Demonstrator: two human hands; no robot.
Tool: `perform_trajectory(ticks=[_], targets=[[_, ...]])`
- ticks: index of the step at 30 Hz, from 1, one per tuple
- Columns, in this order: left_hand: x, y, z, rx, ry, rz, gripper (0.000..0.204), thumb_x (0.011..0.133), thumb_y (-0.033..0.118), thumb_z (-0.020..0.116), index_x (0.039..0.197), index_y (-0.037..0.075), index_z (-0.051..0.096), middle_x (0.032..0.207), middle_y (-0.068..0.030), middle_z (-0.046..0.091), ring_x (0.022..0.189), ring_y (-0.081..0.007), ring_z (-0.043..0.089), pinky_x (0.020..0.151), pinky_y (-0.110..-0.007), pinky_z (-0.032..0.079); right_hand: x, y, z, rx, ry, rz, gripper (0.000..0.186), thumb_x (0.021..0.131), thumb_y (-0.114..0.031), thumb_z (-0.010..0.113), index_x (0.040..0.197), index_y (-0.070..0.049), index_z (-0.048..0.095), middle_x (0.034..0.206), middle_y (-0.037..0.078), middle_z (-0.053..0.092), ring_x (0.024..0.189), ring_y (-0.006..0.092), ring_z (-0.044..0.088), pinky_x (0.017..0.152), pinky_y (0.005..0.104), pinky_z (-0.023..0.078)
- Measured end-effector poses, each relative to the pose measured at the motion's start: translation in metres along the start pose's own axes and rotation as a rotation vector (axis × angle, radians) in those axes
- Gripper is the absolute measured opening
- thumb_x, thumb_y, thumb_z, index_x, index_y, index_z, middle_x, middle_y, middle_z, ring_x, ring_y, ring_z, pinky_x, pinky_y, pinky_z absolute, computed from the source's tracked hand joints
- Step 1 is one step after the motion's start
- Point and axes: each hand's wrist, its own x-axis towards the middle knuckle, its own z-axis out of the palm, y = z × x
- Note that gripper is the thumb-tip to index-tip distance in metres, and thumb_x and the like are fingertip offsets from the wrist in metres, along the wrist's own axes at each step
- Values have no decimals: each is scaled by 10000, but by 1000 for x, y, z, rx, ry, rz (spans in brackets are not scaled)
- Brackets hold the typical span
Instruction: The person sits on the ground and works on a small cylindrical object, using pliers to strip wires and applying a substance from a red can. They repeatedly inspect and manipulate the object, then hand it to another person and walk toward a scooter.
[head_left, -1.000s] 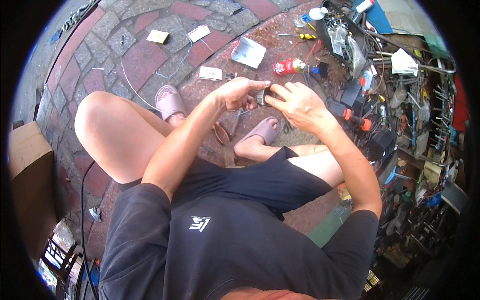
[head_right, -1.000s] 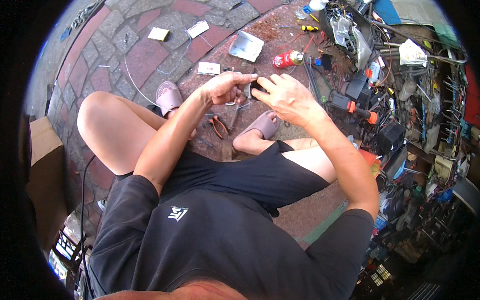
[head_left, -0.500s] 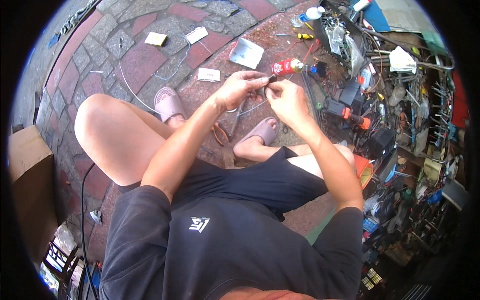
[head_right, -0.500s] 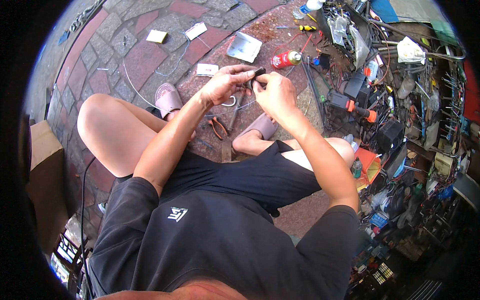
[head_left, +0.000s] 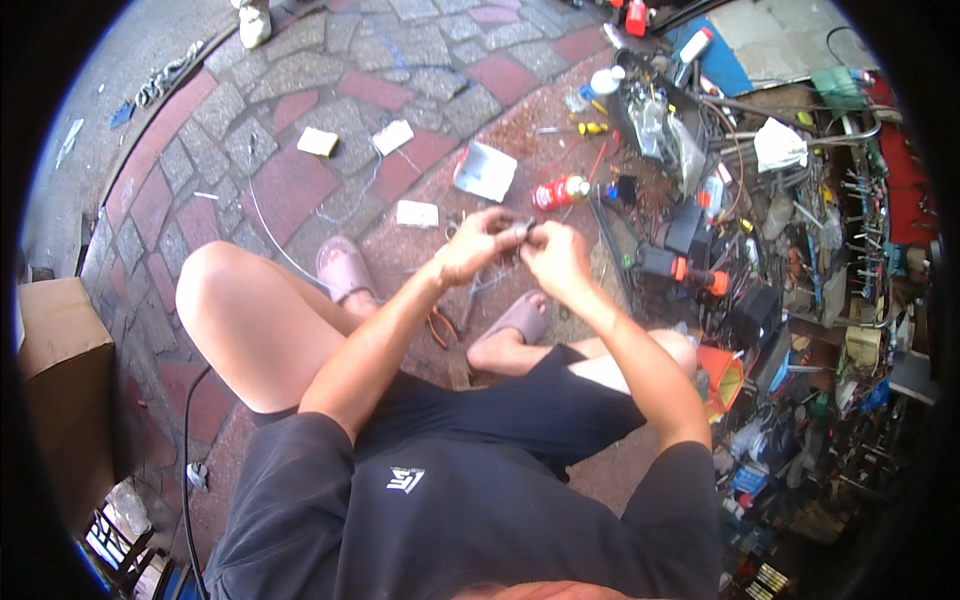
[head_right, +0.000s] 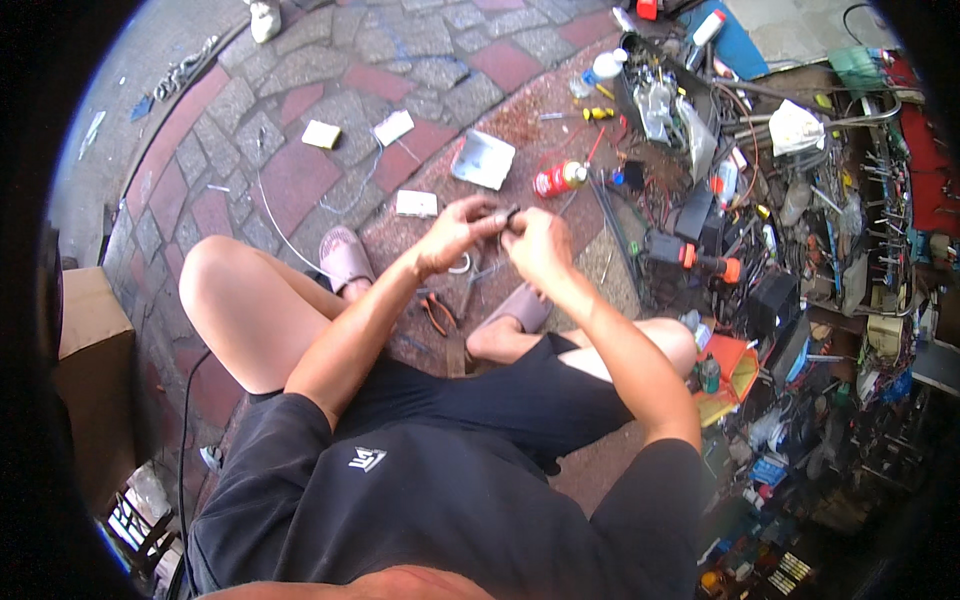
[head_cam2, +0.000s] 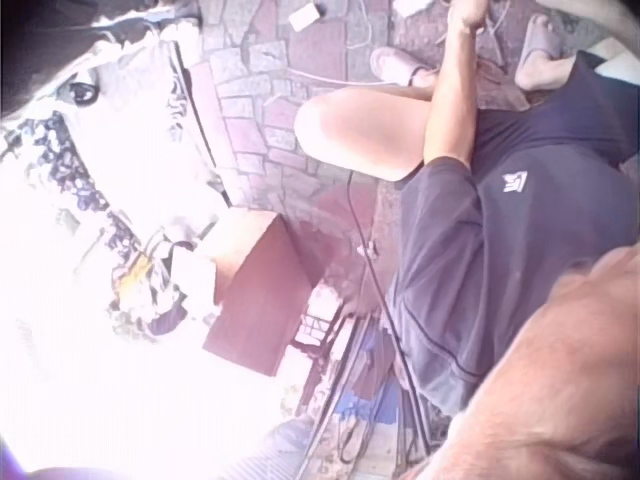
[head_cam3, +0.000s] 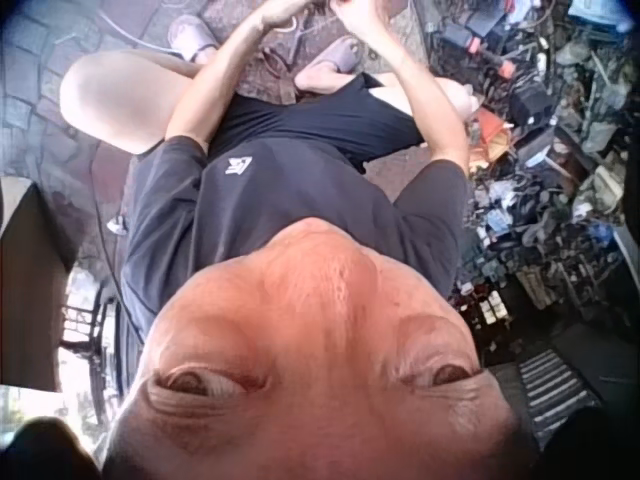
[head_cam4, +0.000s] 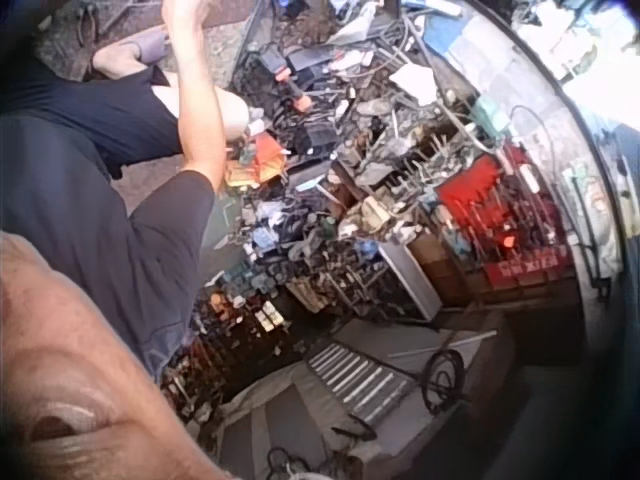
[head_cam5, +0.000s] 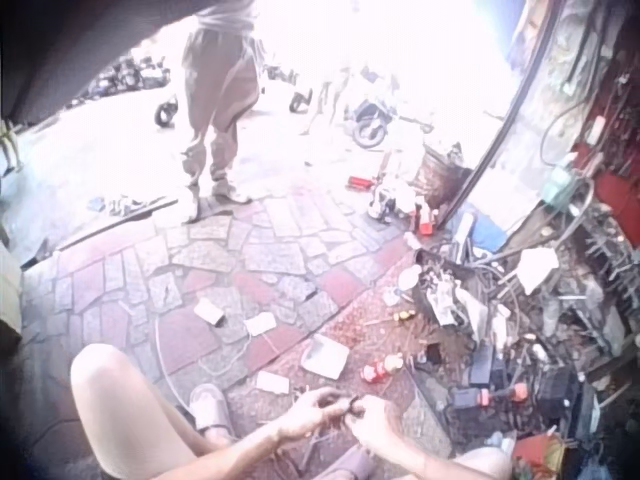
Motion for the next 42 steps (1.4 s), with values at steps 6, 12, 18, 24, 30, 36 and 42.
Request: perform_trajectory(ticks=[6,12,18,24,30,36,42], targets=[[-7,11,1,-45,-7,-11,518,947,235,766,1361,-11,575,1132,-115,697,918,-174,696,775,-305,565,-3,-5,-13,-74,-54,-86,146,840,-200,761,895,-65,755,917,127,707,893,377,693,765,466,546],[-3,8,4,-63,-58,183,523,916,67,782,1380,23,546,1266,-81,634,1129,-173,638,966,-338,553,14,14,-4,641,-166,650,242,856,-189,792,770,23,711,643,62,648,525,117,589,466,276,422],[-7,9,-3,-137,-5,-105,496,972,222,740,1368,-8,550,1104,-105,681,942,-190,694,759,-344,605,-3,-8,-16,-29,-98,-22,201,867,-230,745,920,-40,783,828,159,726,750,309,713,708,434,550],[-7,5,0,-291,-5,-89,435,978,175,718,1347,-6,574,1178,-106,668,979,-205,692,798,-351,604,-8,-6,-23,-187,42,-455,84,842,-144,757,880,-69,750,875,132,668,858,333,690,757,455,555],[-4,-2,9,-140,-5,122,514,933,151,775,1372,9,549,1197,-126,655,1035,-192,672,852,-334,591,8,10,5,579,-106,494,228,887,-170,798,798,33,744,723,53,704,603,106,621,544,269,458],[-8,5,7,-131,29,-38,471,952,196,758,1338,-3,577,1058,-128,709,864,-194,716,739,-330,591,0,17,4,332,-85,212,192,876,-166,789,842,21,765,753,118,737,622,157,664,578,338,501],[-7,8,5,-198,36,-86,471,946,223,760,1319,-13,593,1070,-127,721,844,-194,723,702,-314,587,-10,-8,-19,-141,7,-187,144,860,-153,761,951,-50,803,896,154,765,811,344,738,760,402,574]])
